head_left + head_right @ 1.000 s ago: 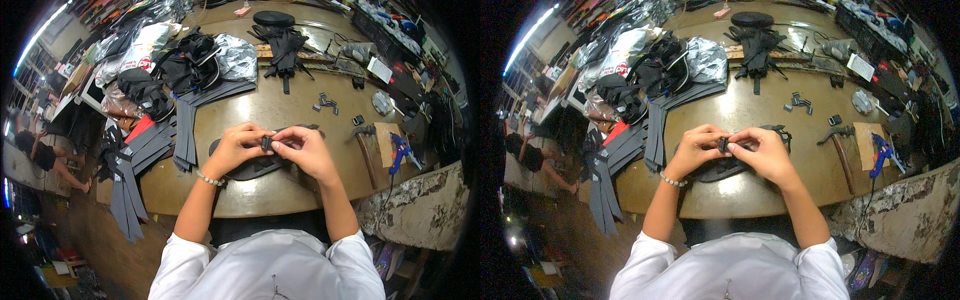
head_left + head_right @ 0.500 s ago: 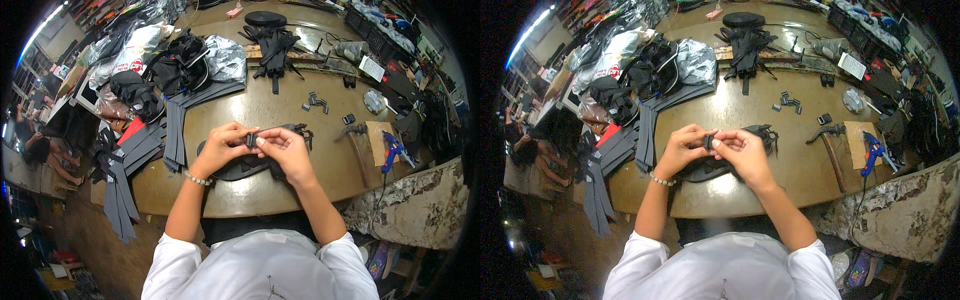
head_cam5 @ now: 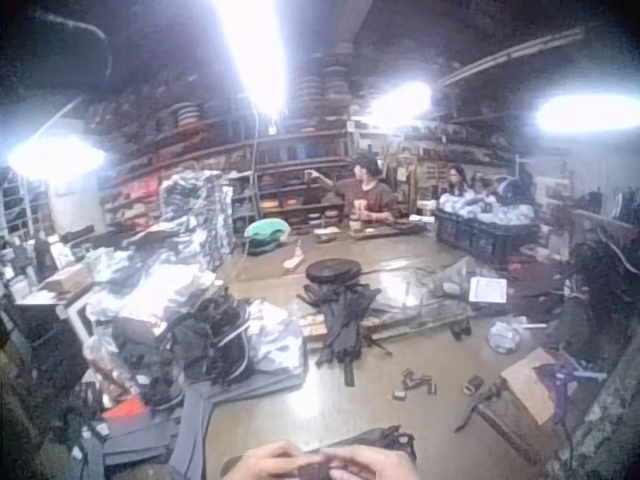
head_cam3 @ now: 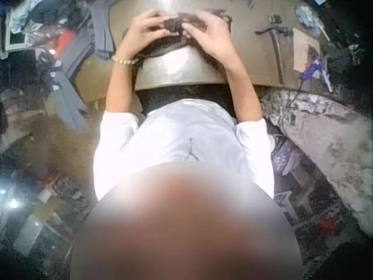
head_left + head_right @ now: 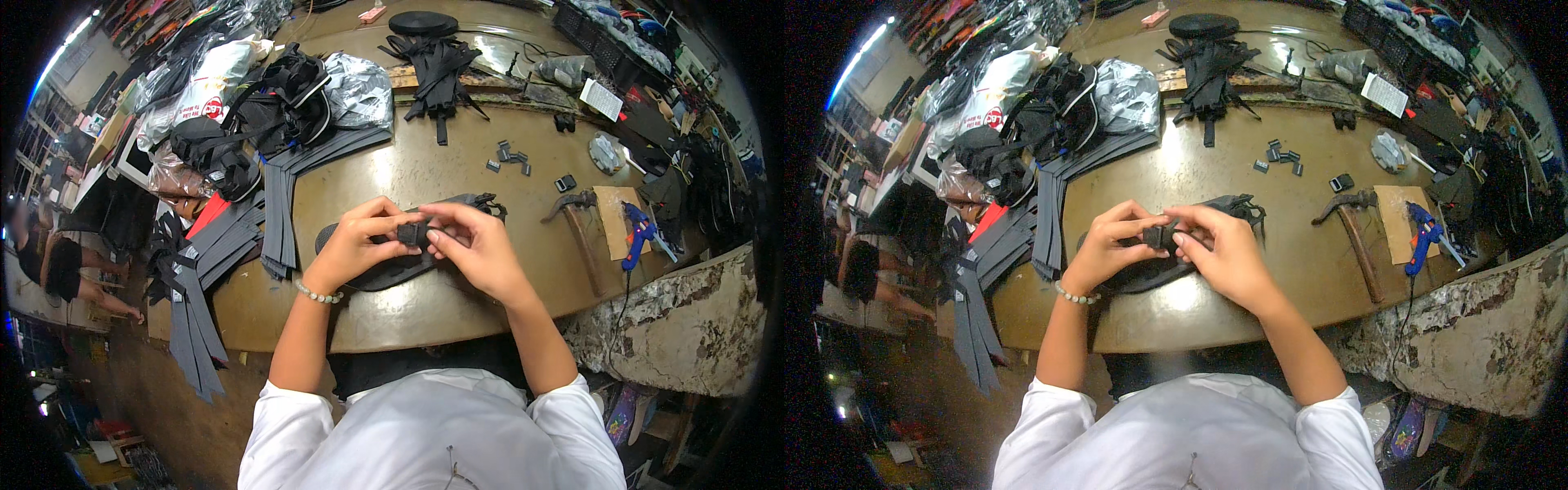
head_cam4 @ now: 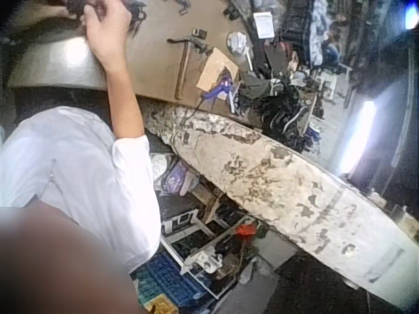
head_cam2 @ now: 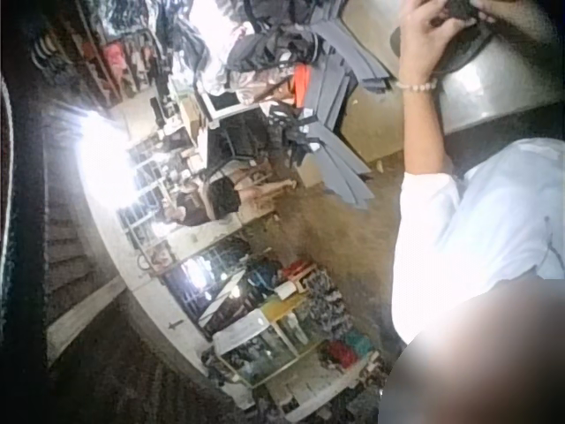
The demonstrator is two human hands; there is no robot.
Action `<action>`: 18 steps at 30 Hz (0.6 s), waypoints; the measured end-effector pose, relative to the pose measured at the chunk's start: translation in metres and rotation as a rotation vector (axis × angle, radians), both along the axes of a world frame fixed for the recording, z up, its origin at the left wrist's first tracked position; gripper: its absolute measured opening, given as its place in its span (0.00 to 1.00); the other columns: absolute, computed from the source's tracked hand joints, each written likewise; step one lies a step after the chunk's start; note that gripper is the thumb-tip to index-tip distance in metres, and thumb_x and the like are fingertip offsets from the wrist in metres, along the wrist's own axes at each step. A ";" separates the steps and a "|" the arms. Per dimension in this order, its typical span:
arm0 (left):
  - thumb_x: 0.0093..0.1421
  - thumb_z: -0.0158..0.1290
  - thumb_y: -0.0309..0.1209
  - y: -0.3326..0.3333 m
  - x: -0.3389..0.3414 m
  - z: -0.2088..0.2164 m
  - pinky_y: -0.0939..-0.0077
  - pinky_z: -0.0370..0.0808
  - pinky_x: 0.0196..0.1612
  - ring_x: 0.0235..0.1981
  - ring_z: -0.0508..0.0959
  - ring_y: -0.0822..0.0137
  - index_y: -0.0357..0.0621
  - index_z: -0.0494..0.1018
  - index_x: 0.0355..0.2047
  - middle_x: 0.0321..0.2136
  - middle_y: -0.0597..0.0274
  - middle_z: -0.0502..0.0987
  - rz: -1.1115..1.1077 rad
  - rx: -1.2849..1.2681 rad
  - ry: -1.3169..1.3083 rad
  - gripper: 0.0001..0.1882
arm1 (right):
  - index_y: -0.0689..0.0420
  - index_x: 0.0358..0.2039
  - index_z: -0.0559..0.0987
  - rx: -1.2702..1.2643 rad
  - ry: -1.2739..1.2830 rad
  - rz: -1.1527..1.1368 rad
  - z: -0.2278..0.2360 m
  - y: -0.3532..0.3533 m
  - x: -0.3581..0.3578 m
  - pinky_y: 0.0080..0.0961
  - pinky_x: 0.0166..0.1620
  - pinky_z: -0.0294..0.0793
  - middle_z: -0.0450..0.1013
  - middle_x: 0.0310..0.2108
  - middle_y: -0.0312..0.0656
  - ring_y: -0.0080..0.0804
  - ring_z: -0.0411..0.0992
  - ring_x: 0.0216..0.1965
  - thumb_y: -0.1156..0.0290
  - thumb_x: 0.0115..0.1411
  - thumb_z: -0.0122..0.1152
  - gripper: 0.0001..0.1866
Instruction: The person assembles a black sandal by attaching straps and plastic buckles to the sole. They use a hot glue gun to secure the components and thread the straps through the buckles, repeating the process for multiple parts.
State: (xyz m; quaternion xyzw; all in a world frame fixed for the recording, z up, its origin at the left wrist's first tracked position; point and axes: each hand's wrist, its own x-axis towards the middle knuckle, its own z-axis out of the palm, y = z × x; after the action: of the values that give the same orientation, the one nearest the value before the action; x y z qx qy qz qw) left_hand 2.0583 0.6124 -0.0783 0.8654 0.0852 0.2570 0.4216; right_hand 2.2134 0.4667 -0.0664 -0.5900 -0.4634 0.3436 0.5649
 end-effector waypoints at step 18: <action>0.45 0.61 0.21 -0.007 0.003 -0.002 0.79 0.72 0.34 0.33 0.73 0.72 0.38 0.77 0.35 0.36 0.63 0.73 -0.046 0.041 0.056 0.14 | 0.61 0.28 0.72 0.155 -0.832 -0.412 0.001 -0.007 -0.066 0.29 0.24 0.73 0.70 0.25 0.43 0.37 0.73 0.22 0.79 0.52 0.65 0.08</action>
State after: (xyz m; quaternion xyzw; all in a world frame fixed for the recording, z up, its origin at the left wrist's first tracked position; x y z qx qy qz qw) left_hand 2.0614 0.6055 -0.0807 0.8825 0.0715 0.2247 0.4070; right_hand 2.1479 0.4597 -0.0654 -0.7134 -0.5478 -0.0768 0.4302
